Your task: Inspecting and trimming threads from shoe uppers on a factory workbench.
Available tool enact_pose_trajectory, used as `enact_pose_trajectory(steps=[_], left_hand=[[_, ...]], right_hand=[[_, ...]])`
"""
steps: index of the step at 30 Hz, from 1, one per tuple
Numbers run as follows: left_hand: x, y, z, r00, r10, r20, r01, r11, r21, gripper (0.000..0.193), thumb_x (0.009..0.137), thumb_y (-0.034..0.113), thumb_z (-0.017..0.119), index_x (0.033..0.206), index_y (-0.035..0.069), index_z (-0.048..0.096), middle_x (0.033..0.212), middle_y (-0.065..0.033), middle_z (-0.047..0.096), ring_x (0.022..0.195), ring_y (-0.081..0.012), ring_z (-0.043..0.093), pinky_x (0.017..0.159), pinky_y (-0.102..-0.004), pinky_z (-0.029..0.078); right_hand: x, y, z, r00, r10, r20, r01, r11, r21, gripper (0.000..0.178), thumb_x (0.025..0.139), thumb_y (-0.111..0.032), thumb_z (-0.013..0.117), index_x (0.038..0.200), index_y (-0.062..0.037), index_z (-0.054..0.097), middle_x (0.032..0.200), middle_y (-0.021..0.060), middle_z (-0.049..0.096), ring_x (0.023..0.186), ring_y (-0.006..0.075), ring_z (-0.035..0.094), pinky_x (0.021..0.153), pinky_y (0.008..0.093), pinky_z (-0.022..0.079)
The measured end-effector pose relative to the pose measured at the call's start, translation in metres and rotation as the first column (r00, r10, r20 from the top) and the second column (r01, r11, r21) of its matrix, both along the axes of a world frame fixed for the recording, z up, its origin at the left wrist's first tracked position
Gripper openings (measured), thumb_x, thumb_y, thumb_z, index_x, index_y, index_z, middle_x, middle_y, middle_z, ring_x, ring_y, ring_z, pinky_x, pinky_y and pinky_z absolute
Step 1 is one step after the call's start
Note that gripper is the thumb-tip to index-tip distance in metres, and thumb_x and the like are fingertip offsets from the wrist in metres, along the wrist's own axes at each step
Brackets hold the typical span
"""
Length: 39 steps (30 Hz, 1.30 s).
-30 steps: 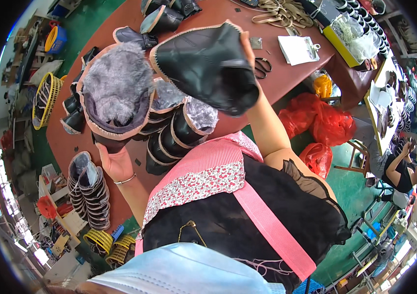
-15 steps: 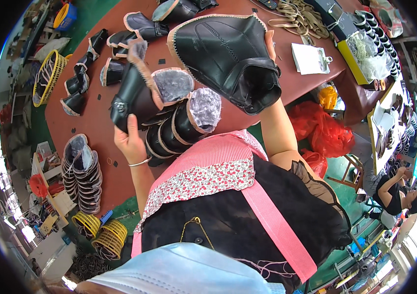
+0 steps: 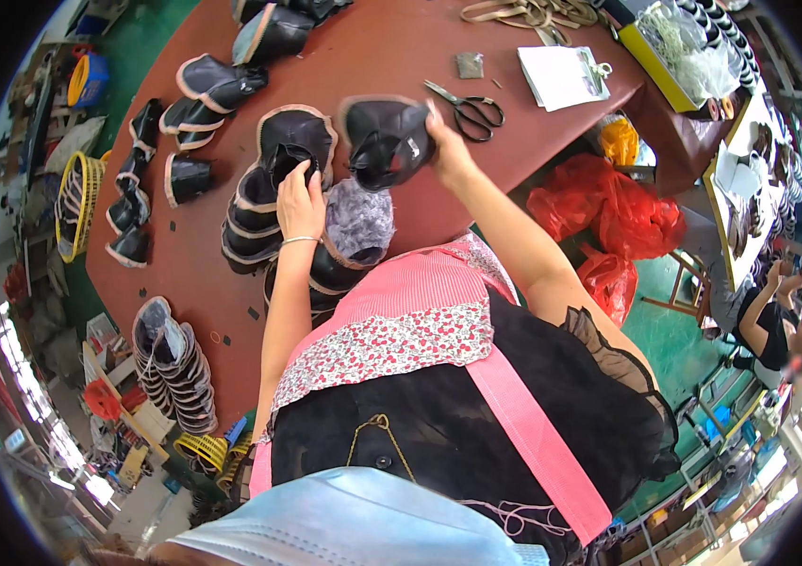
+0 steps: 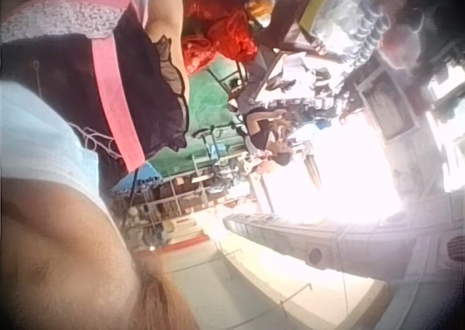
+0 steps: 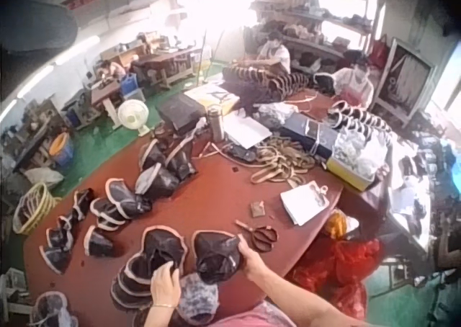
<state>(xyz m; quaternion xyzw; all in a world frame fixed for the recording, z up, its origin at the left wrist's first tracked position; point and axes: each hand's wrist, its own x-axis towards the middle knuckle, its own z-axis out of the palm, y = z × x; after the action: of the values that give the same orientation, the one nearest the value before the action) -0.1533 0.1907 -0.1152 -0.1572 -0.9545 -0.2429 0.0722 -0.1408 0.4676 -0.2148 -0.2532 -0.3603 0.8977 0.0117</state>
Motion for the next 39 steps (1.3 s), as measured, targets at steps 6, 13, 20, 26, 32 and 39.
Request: enact_pose_trajectory(steps=[6,13,20,26,32,39], left_hand=[[0.034,0.075,-0.007,0.906,-0.324,0.274,0.334,0.943,0.011,0.086,0.081,0.052,0.075,0.149,0.011,0.042,0.144,-0.0210,0.051,0.132,-0.0419,0.049,0.108,-0.0470,0.042],[0.026,0.103,-0.033,0.805,-0.348,0.481,0.384,0.923,0.026,0.110,0.072,0.055,0.081,0.159,0.019,0.024,0.155,-0.0239,0.036,0.143,-0.0461,0.033,0.115,-0.0514,0.035],[0.016,0.108,-0.040,0.715,-0.263,0.648,0.355,0.935,-0.012,0.117,0.067,0.055,0.083,0.160,0.025,0.019,0.157,-0.0242,0.034,0.147,-0.0436,0.029,0.113,-0.0527,0.038],[-0.002,0.114,-0.046,0.653,-0.275,0.706,0.361,0.932,0.030,0.121,0.065,0.056,0.083,0.161,0.023,0.016,0.156,-0.0283,0.033,0.146,-0.0448,0.030,0.117,-0.0493,0.035],[-0.007,0.109,-0.052,0.606,-0.276,0.746,0.302,0.948,0.105,0.123,0.064,0.055,0.084,0.161,0.018,0.017,0.155,-0.0302,0.034,0.145,-0.0467,0.031,0.118,-0.0475,0.034],[-0.011,0.116,-0.057,0.665,-0.320,0.675,0.331,0.936,0.117,0.122,0.065,0.056,0.083,0.161,0.019,0.016,0.154,-0.0316,0.035,0.144,-0.0479,0.033,0.118,-0.0474,0.034]], right_hand=[[0.021,0.014,-0.040,0.964,0.000,0.267,-0.238,0.452,0.860,0.025,0.091,-0.024,0.072,0.101,-0.0038,0.061,0.102,0.0131,0.065,0.099,0.0282,0.061,0.085,0.0417,0.049],[-0.148,0.143,-0.054,0.825,-0.397,0.401,-0.498,-0.177,0.849,0.092,0.067,-0.060,0.084,0.123,0.0072,0.053,0.124,0.0260,0.055,0.120,0.0425,0.051,0.100,0.0502,0.047],[-0.174,0.048,-0.017,0.588,0.764,0.266,-0.293,-0.105,0.950,0.040,0.077,-0.034,0.079,0.107,-0.0095,0.072,0.105,0.0153,0.072,0.098,0.0346,0.069,0.087,0.0417,0.054],[-0.134,-0.018,-0.022,0.145,0.694,0.705,-0.304,-0.647,0.699,0.034,0.082,-0.030,0.075,0.103,-0.0041,0.070,0.099,0.0205,0.071,0.093,0.0381,0.070,0.076,0.0478,0.056],[-0.116,-0.020,-0.031,0.442,0.724,0.530,-0.331,-0.417,0.847,0.028,0.080,-0.029,0.076,0.092,-0.0051,0.068,0.092,0.0194,0.071,0.087,0.0392,0.071,0.076,0.0487,0.057],[-0.143,0.001,-0.034,0.625,0.651,0.431,-0.217,-0.386,0.897,0.031,0.084,-0.031,0.072,0.093,-0.0020,0.068,0.091,0.0205,0.071,0.087,0.0384,0.070,0.075,0.0491,0.055]])
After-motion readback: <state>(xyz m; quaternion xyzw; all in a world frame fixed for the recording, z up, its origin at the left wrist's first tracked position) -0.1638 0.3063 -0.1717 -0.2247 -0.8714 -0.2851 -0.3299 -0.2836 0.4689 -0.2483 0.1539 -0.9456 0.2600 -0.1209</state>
